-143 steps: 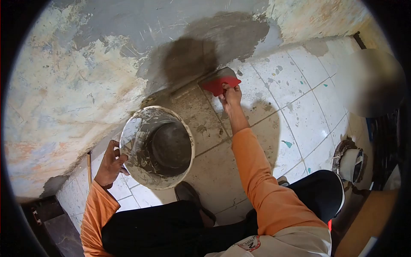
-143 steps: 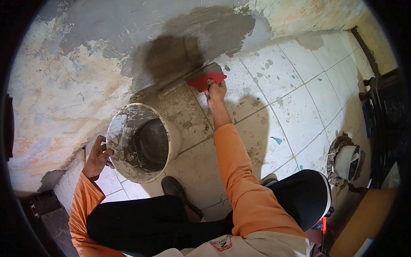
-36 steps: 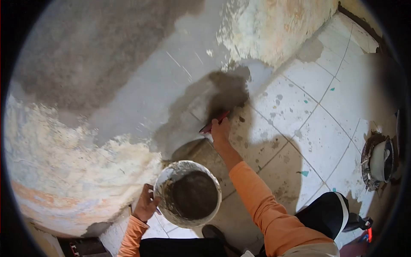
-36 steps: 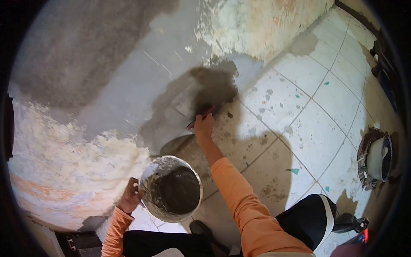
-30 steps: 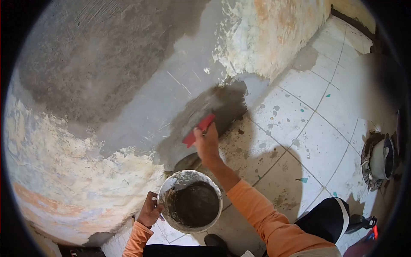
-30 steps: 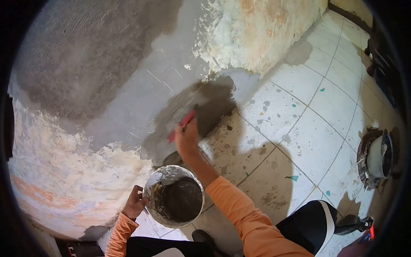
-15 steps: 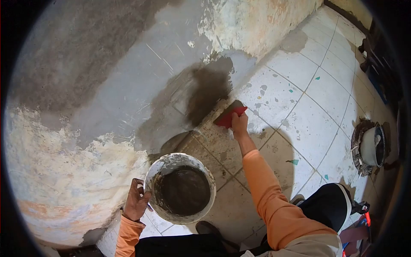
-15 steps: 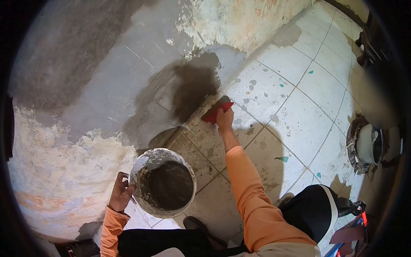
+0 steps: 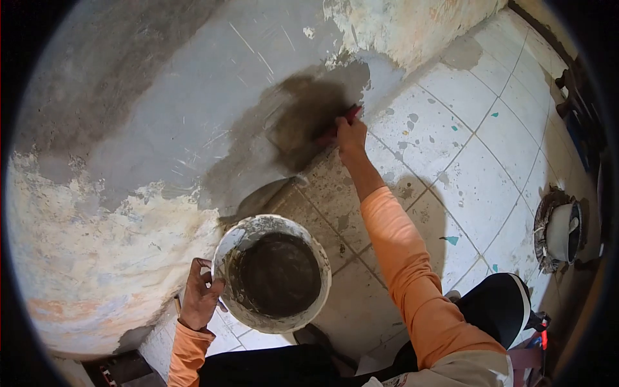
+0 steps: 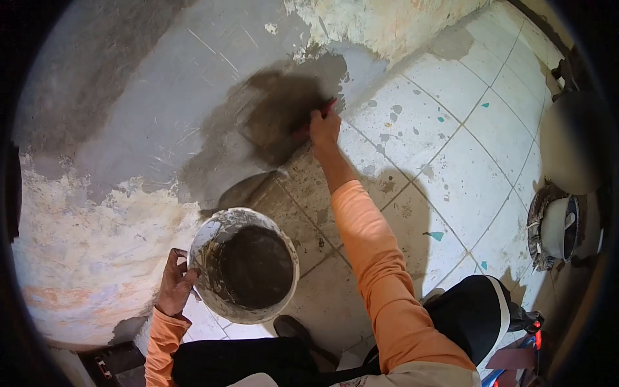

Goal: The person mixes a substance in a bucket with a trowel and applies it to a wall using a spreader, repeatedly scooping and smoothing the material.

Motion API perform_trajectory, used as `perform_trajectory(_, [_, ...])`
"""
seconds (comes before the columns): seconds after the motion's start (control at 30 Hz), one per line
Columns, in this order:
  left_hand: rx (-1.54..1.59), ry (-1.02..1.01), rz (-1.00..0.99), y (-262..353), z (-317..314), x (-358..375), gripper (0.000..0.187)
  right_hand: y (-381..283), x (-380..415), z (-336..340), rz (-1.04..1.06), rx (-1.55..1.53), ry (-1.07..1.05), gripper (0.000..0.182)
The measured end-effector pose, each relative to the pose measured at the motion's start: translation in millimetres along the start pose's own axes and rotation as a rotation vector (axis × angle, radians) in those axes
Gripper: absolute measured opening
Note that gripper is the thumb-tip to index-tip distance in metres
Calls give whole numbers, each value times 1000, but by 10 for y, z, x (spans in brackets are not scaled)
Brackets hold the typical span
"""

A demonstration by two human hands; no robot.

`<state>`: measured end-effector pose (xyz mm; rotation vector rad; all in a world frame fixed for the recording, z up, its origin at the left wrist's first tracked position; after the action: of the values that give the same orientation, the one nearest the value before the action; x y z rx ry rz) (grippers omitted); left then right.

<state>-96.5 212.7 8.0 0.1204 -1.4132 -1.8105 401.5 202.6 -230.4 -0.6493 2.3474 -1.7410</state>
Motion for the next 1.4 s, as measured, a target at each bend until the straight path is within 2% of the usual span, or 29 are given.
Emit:
perform_trajectory(0.07, [3,14,19,1,-27,2,43,-492,227,-45,45,-17,-22,23])
perform_trajectory(0.13, [-76,44,85,174,-107,-20,42,-909,491,-94,-5,-35,-151,25])
perform_trajectory(0.2, [-33,24,61,276,-202,-47,38,-1134,680,98,-13,-118,-191,27])
perform_trajectory(0.27, [-32,18,63,364,-269,-86,35,-1680,1146,157,-103,-75,-452,31])
perform_trajectory(0.3, [-37,-20,65,387,-325,-73,32,-1833,1280,239,-114,-78,-462,31])
perform_trajectory(0.37, [-47,-33,56,411,-366,-87,31,-2205,1564,179,37,97,-726,35])
perform_trajectory(0.4, [-57,-55,41,438,-413,-98,30,-2331,1649,217,40,97,-727,35])
perform_trajectory(0.47, [-56,-39,39,478,-475,-95,30,-2583,1935,133,123,347,-894,46])
perform_trajectory(0.5, [-62,-47,32,489,-504,-111,31,-2744,2154,48,97,459,-1029,50])
perform_trajectory(0.57, [-77,-70,6,519,-591,-155,31,-2485,2296,-145,400,753,-1248,51])
perform_trajectory(0.63, [-56,-85,-35,547,-651,-166,31,-2106,2645,-320,167,724,-1446,48])
perform_trajectory(0.7, [-84,-89,-34,570,-708,-163,32,-1638,2858,-505,296,927,-1389,37])
perform_trajectory(0.77, [-52,-91,-22,560,-763,-164,35,-1240,3027,-622,367,1003,-1159,33])
perform_trajectory(0.8, [-54,-99,-27,594,-814,-160,35,-1110,3133,-641,366,1007,-1149,33])
perform_trajectory(0.87, [-87,-76,-2,632,-874,-125,39,-987,3205,-630,361,957,-1002,36])
perform_trajectory(1.0, [-71,-102,-42,619,-935,-136,38,-408,3243,-632,238,983,-1012,35])
perform_trajectory(1.07, [-78,-104,-24,644,-966,-139,35,-14,3256,-648,396,878,-997,32])
perform_trajectory(1.1, [-82,-105,-27,652,-971,-147,35,99,3223,-643,399,876,-993,32])
perform_trajectory(1.17, [-40,-79,-26,628,-957,-156,35,313,3133,-549,177,702,-999,32])
perform_trajectory(1.2, [-36,-73,-23,613,-949,-156,35,269,3095,-527,177,703,-1007,32])
perform_trajectory(1.27, [-74,-81,-28,603,-942,-160,35,287,3166,-481,-481,329,-1226,28])
perform_trajectory(1.3, [-70,-70,-19,612,-935,-148,35,-195,3167,-389,-529,420,-1225,32])
perform_trajectory(1.33, [-64,-86,-13,646,-953,-130,36,-380,3143,-357,-534,418,-1240,32])
perform_trajectory(1.4, [-60,-89,0,668,-935,-99,37,-546,3102,-323,-700,132,-1189,32])
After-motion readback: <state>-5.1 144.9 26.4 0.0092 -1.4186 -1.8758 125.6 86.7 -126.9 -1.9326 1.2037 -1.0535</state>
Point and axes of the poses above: each hand's wrist, its own x-axis away from the middle knuckle, its own z-axis out of the back of the hand, y = z × x, the point moved 9 cm from there along -x, towards the middle knuckle, and after that the axes turned 5 degrees about -y, right-handed, at the moved point
